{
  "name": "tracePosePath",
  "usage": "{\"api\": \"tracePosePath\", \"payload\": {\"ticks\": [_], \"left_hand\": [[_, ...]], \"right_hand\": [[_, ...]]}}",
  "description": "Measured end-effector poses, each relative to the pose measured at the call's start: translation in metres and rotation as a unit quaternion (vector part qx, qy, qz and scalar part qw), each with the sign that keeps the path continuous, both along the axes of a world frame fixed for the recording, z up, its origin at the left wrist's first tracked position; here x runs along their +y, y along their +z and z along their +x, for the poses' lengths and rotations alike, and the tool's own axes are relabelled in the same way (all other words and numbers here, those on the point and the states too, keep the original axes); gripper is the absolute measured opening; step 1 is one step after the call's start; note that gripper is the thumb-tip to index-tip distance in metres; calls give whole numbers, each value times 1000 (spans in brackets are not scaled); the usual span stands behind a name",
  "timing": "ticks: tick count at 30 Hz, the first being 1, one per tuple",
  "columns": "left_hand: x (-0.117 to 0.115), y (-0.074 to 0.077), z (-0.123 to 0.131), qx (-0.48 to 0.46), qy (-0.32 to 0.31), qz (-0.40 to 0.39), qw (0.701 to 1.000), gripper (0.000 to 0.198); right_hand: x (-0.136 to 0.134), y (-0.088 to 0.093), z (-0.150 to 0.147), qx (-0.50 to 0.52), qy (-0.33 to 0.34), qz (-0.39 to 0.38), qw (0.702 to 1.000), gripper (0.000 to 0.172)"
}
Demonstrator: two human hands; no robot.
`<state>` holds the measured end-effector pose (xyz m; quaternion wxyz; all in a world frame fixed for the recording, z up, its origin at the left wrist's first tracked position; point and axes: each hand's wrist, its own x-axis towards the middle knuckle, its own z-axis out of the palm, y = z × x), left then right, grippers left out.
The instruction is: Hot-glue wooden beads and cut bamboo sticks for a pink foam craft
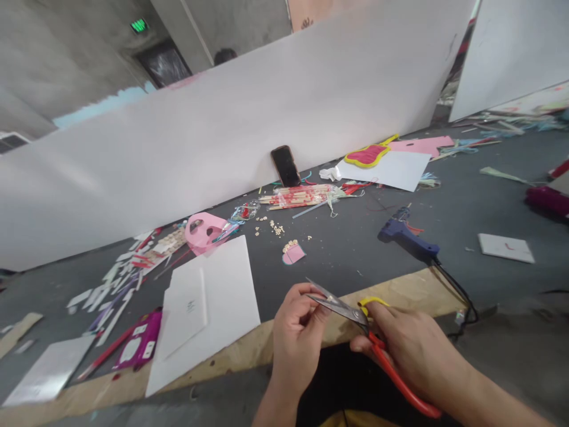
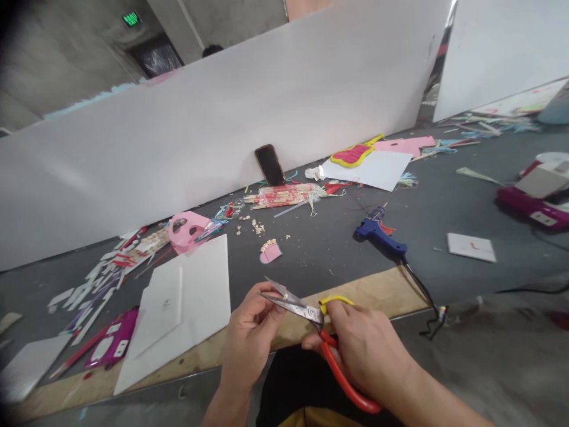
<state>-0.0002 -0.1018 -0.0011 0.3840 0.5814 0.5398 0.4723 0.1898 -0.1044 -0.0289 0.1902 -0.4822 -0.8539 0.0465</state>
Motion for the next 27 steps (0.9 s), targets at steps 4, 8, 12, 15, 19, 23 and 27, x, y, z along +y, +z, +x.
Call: {"api": "tracePosePath", "payload": {"ticks": [4, 8, 12, 15, 19, 23, 27], "left_hand": [[-2, 2, 2, 18, 19, 12, 1000, 20], [0, 8, 1, 34, 25, 29, 999, 21], [3, 7, -2, 23, 6, -1, 1000, 21], [3, 3, -3, -13, -3, -21, 1000, 22], [3, 0, -2, -56, -19, -26, 998, 22], [3, 3, -2, -48, -34, -26, 998, 26], [3, 5, -2, -17, -40, -10, 999, 28]], "right_hand": [[-3, 1, -4, 14, 1, -38, 999, 32], [-6, 4, -7, 32, 5, -76, 997, 27], [-1, 10, -4, 43, -5, -57, 997, 30], [4, 19, -1, 38, -17, -31, 999, 37], [7, 26, 1, 27, -22, -26, 999, 39], [6, 27, 2, 15, -9, -39, 999, 40], [5, 26, 3, 0, -17, -42, 999, 45]]}}
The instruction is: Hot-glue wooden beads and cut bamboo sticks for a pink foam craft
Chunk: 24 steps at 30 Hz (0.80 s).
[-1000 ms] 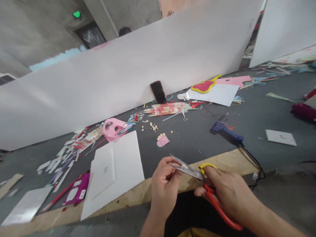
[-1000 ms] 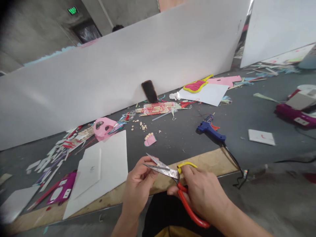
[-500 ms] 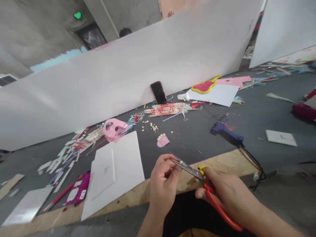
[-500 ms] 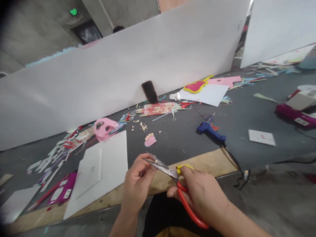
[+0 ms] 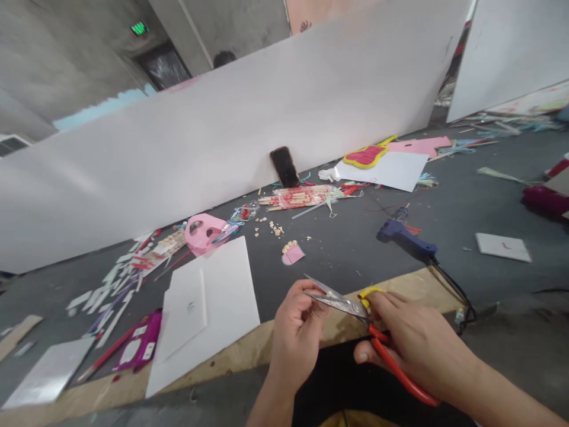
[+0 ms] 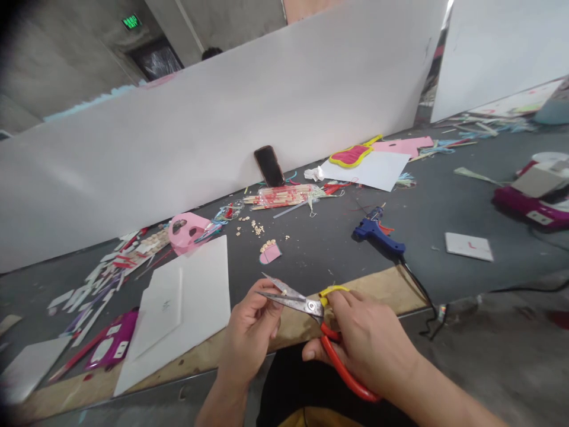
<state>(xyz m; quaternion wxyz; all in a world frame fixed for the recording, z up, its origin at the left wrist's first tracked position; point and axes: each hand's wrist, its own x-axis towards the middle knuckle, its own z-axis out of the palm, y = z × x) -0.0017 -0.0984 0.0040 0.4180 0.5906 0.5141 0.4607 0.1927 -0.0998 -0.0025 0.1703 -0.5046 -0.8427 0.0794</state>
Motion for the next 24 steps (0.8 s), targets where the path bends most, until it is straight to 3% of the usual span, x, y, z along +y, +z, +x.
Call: {"api": "tracePosePath", "payload": {"ticks": [11, 20, 24], "left_hand": [[0, 6, 2, 77, 18, 49, 996, 23], [2, 2, 4, 94, 40, 38, 994, 25], [4, 1, 2, 85, 39, 20, 995, 20]], "right_hand": [[-2, -13, -3, 13, 10, 53, 998, 44], [-4, -14, -2, 28, 6, -36, 999, 40], [-3, -11, 0, 44, -5, -2, 999, 44]]}}
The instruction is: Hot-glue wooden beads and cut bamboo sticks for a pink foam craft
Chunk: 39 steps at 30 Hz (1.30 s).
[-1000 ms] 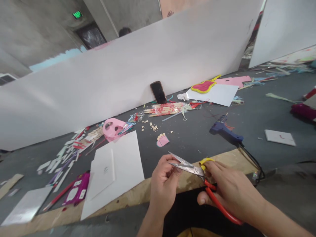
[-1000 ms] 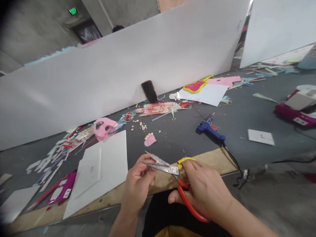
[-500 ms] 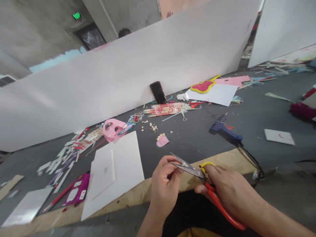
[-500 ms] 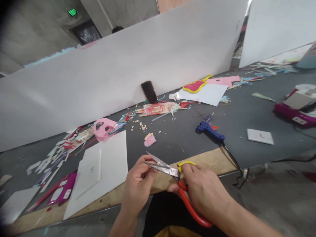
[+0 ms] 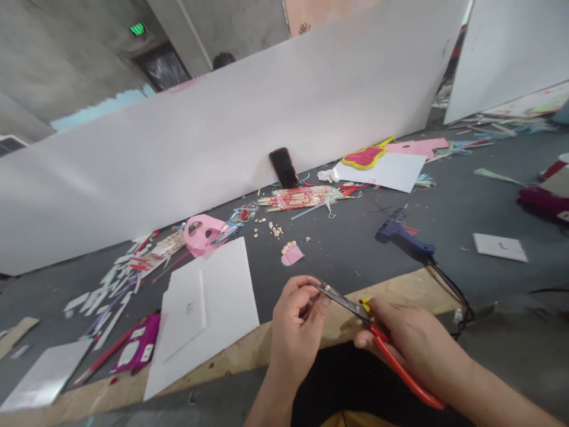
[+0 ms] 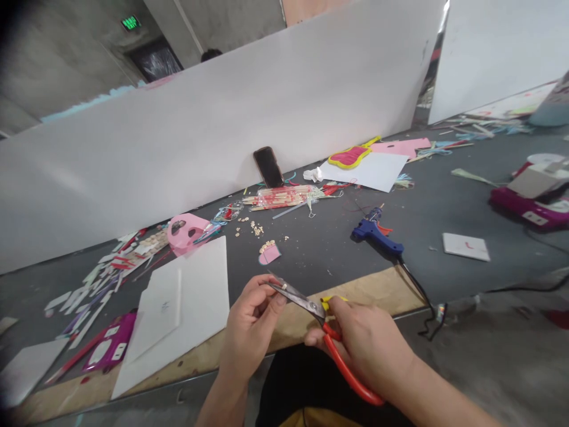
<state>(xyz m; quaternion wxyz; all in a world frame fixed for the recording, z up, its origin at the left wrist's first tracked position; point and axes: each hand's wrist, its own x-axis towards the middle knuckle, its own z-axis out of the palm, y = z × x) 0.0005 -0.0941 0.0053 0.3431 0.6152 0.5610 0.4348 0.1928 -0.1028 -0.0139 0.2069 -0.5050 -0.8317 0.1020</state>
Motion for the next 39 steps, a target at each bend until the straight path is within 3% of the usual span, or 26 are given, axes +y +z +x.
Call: {"api": "tracePosePath", "payload": {"ticks": [5, 11, 20, 30, 39], "left_hand": [[-1, -2, 0, -55, -1, -37, 998, 26], [0, 0, 2, -64, 9, -55, 996, 27], [2, -2, 3, -16, -13, 1, 1000, 22], [-2, -2, 4, 29, -4, 52, 998, 22], [-2, -4, 7, 70, 3, 108, 992, 21]], "right_hand": [[5, 6, 3, 2, -16, 24, 1000, 42], [8, 10, 8, 30, -26, -26, 999, 37], [7, 10, 1, -16, -8, -50, 999, 49], [2, 5, -2, -13, 5, -10, 1000, 39], [3, -6, -3, -17, 1, 49, 999, 47]]}}
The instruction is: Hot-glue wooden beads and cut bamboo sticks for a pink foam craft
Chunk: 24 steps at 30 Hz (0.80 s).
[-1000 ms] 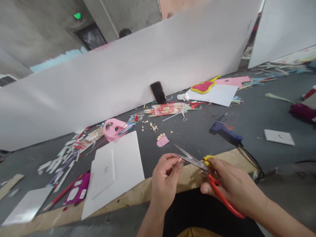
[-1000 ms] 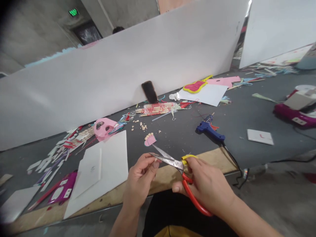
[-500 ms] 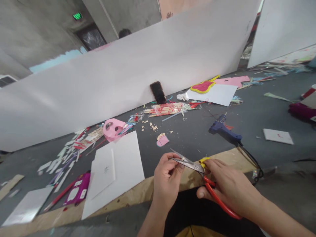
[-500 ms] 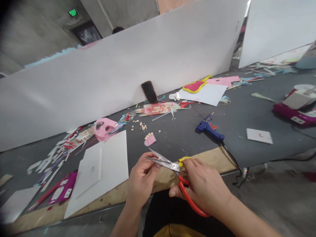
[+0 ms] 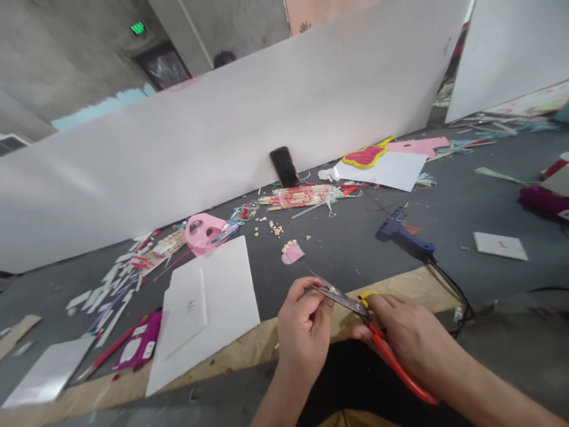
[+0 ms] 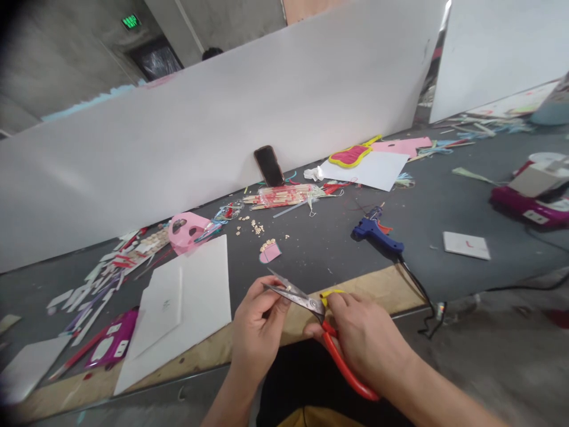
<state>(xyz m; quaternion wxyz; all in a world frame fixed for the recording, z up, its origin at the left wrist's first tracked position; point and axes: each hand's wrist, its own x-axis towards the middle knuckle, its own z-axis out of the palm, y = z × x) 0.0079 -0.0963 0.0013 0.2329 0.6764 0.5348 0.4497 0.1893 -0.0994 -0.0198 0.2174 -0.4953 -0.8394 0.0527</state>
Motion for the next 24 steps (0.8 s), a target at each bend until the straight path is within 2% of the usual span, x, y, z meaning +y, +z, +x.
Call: {"api": "tracePosePath", "payload": {"ticks": [4, 10, 18, 24], "left_hand": [[1, -4, 1, -6, 10, -20, 1000, 19], [-1, -9, 0, -79, 36, -56, 995, 15], [-1, -13, -2, -172, 1, -69, 983, 9], [-1, -12, -2, -171, -12, -59, 983, 7]], "right_hand": [[3, -3, 1, -7, -1, -5, 1000, 48], [2, -2, 2, -8, -13, -26, 1000, 42], [0, 11, 3, -16, -9, -66, 998, 41], [1, 9, 1, -26, 7, -58, 998, 37]]}}
